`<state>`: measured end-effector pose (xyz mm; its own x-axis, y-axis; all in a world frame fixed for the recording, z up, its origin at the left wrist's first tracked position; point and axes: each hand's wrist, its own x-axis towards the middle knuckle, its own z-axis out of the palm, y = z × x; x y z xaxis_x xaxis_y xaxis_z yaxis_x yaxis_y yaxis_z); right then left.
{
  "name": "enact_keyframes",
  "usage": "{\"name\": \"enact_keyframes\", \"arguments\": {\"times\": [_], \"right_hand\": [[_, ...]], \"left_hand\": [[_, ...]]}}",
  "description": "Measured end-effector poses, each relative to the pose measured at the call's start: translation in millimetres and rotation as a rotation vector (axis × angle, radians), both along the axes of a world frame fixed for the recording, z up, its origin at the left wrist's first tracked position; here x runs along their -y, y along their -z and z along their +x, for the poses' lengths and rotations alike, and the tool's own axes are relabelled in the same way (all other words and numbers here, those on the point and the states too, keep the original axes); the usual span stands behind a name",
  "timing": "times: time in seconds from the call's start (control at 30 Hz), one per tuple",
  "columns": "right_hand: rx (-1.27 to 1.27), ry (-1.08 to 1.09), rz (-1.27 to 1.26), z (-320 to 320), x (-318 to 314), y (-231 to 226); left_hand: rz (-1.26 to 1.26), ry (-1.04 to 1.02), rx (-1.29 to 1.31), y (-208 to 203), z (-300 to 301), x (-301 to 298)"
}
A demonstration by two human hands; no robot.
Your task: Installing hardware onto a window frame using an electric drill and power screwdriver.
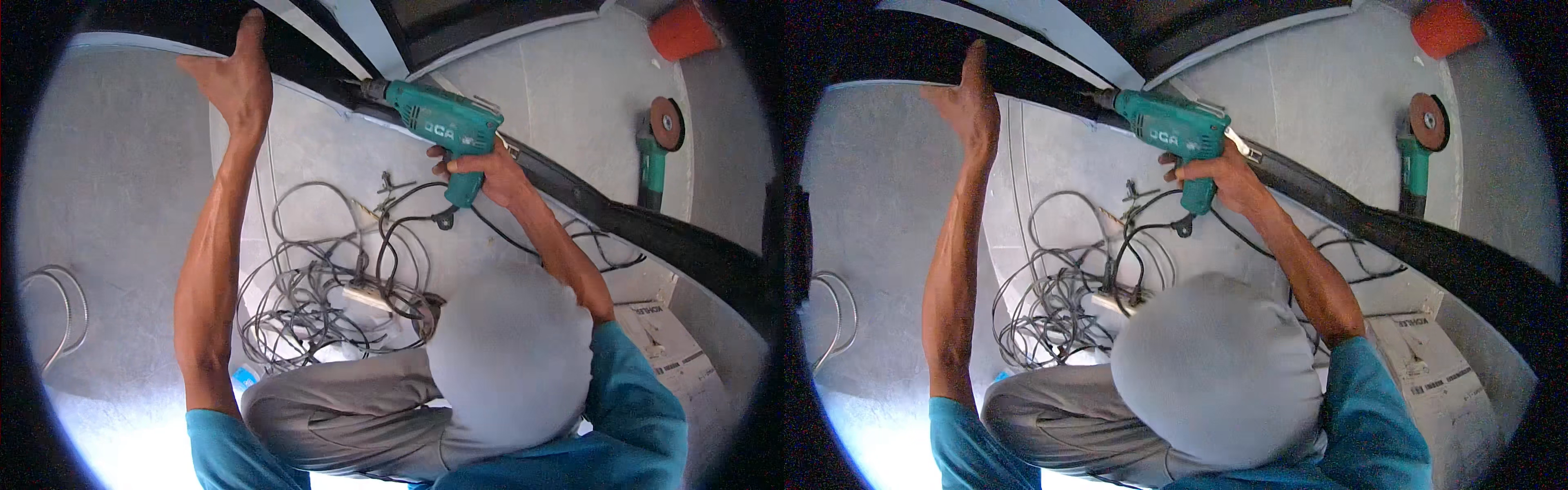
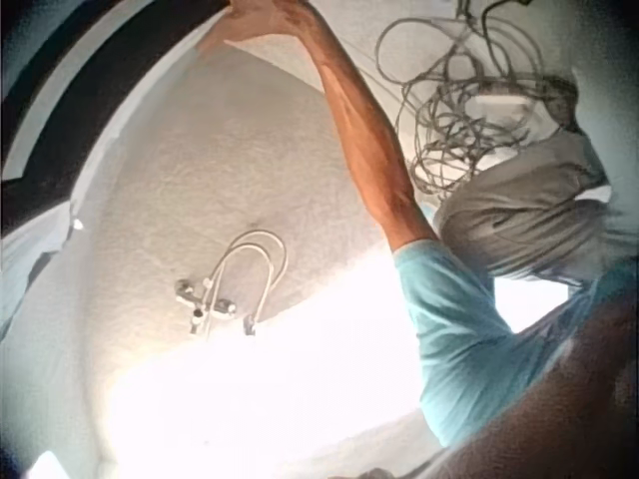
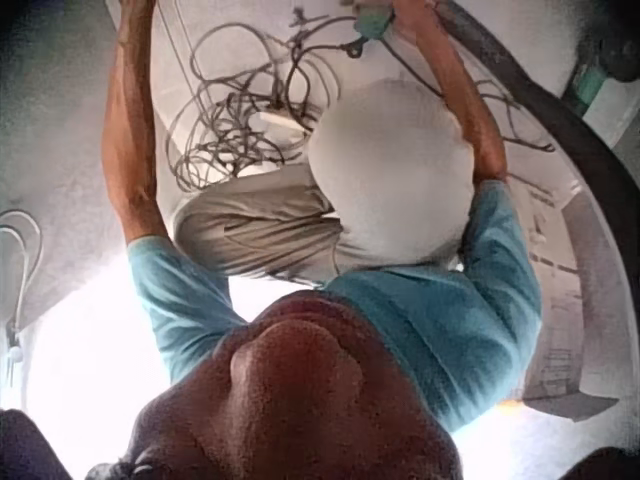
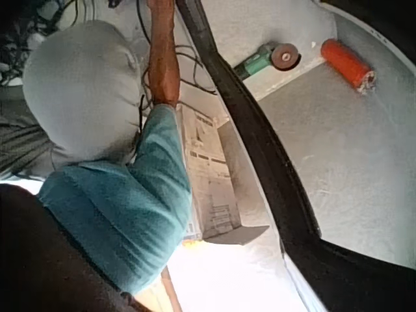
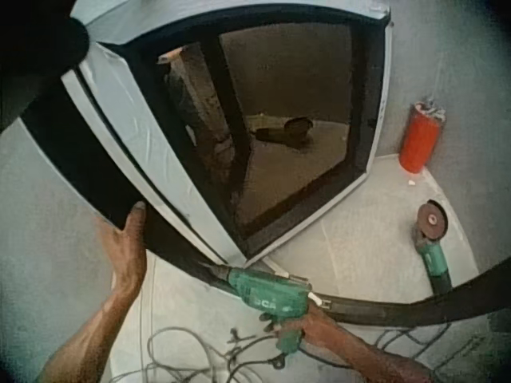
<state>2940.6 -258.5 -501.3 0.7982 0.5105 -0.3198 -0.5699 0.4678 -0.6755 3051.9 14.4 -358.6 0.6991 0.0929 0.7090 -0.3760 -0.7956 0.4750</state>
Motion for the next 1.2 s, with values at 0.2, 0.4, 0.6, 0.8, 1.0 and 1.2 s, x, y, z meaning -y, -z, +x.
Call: {"name": "enact_keyframes", "arguments": {"times": [0.2, 0.4, 0.6, 0.8, 1.0, 1.2], "right_hand": [[-0.016, -0.021, -0.001, -0.1, -0.9, 6.6], [-0.021, -0.025, -0.003, 5.4, 4.7, 8.3], [-0.03, -0.051, -0.032, 12.7, 5.5, 2.9], [-0.074, -0.04, -0.048, 2.9, 4.8, 13.7], [0.015, -0.011, -0.148, -0.4, -0.1, 7.1], [0.037, -0.043, -0.184, 2.9, 4.9, 16.0]], "left_hand": [[-0.064, 0.085, 0.059, 6.8, 1.1, -5.9], [0.076, 0.213, 0.07, 10.1, 21.0, -29.5], [-0.407, 0.305, 0.355, 21.2, 24.9, 5.5], [-0.478, 0.206, 0.074, 16.8, 10.0, 28.0], [-0.552, 0.297, 0.16, 17.8, 17.6, 18.0], [-0.423, 0.302, 0.313, 25.1, 27.8, 3.5]]}}
